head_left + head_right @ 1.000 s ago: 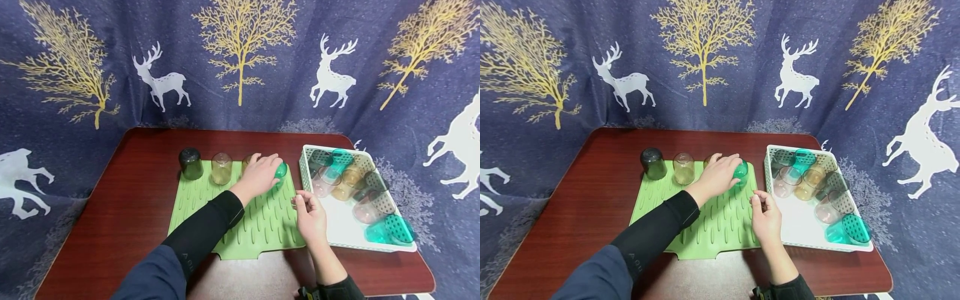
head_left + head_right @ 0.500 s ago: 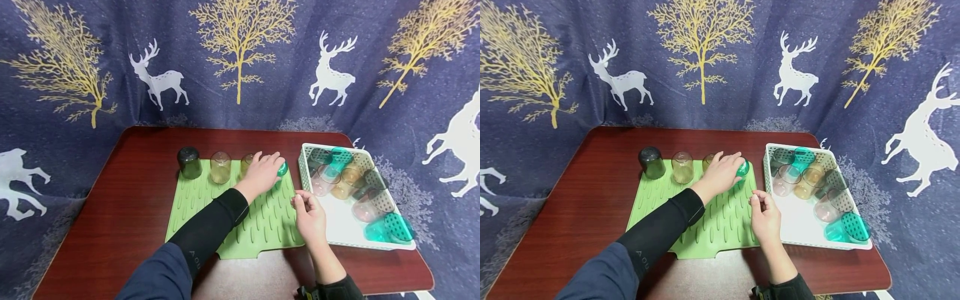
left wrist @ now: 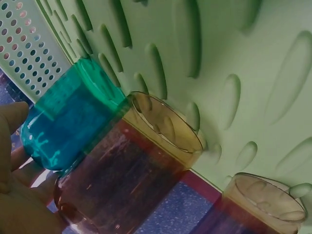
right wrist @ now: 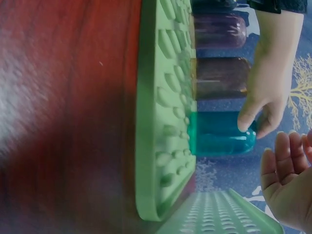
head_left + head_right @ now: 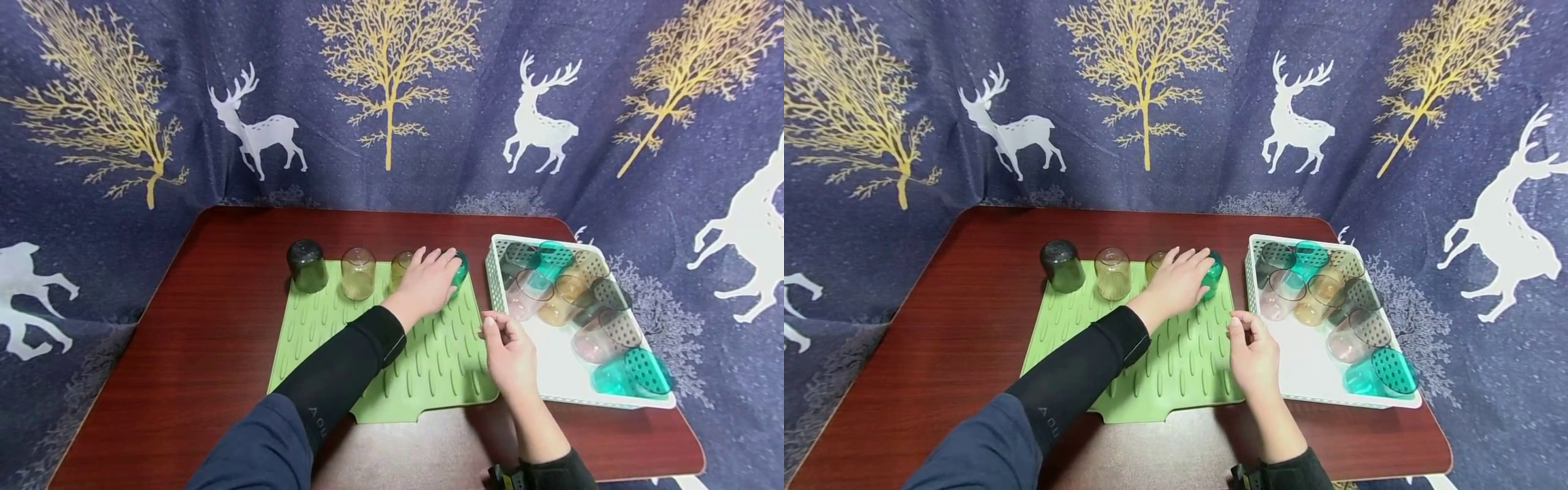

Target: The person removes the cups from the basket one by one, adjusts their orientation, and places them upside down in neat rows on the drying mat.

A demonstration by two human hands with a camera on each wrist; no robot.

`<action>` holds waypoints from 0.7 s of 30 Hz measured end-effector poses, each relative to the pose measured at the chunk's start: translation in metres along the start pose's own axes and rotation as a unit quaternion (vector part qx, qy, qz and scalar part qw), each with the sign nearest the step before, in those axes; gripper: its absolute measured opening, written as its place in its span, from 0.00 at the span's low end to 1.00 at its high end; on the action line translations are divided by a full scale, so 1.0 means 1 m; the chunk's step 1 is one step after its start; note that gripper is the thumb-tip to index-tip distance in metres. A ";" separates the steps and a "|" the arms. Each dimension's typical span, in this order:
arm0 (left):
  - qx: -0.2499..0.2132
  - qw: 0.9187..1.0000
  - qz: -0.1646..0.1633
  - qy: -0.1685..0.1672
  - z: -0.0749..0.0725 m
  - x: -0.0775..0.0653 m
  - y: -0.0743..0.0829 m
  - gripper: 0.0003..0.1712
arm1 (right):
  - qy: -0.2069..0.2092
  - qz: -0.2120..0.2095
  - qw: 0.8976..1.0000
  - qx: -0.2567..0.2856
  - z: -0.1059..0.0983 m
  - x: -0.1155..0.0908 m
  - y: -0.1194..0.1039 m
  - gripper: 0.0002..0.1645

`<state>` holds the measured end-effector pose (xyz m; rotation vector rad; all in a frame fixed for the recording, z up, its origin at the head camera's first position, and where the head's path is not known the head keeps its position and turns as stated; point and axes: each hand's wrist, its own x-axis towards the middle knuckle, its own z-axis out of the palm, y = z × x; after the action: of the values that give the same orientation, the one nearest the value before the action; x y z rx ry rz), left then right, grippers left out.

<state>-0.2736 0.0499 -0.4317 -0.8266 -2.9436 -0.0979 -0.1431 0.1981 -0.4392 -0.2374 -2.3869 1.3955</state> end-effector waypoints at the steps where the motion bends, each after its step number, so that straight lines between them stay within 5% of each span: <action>1: 0.001 1.000 0.002 0.000 0.000 -0.001 0.000 0.35 | 0.009 -0.007 1.000 -0.026 -0.003 0.002 -0.001 0.12; 8: -0.004 1.000 0.005 -0.013 -0.004 -0.009 -0.005 0.38 | 0.074 -0.044 0.971 -0.223 -0.045 0.025 -0.004 0.15; 13: -0.022 1.000 -0.002 -0.019 -0.003 -0.019 -0.010 0.39 | 0.094 0.069 0.939 -0.323 -0.077 0.037 0.011 0.23; 16: -0.023 1.000 -0.005 -0.006 -0.003 -0.027 -0.015 0.39 | 0.072 0.135 0.923 -0.353 -0.089 0.040 0.017 0.27; 21: -0.036 0.999 -0.023 0.029 -0.007 -0.045 -0.025 0.39 | 0.010 0.183 0.901 -0.393 -0.100 0.040 0.024 0.27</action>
<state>-0.2479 0.0042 -0.4296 -0.7524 -2.9206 -0.2275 -0.1420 0.3036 -0.4067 -0.9345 -2.8621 0.4427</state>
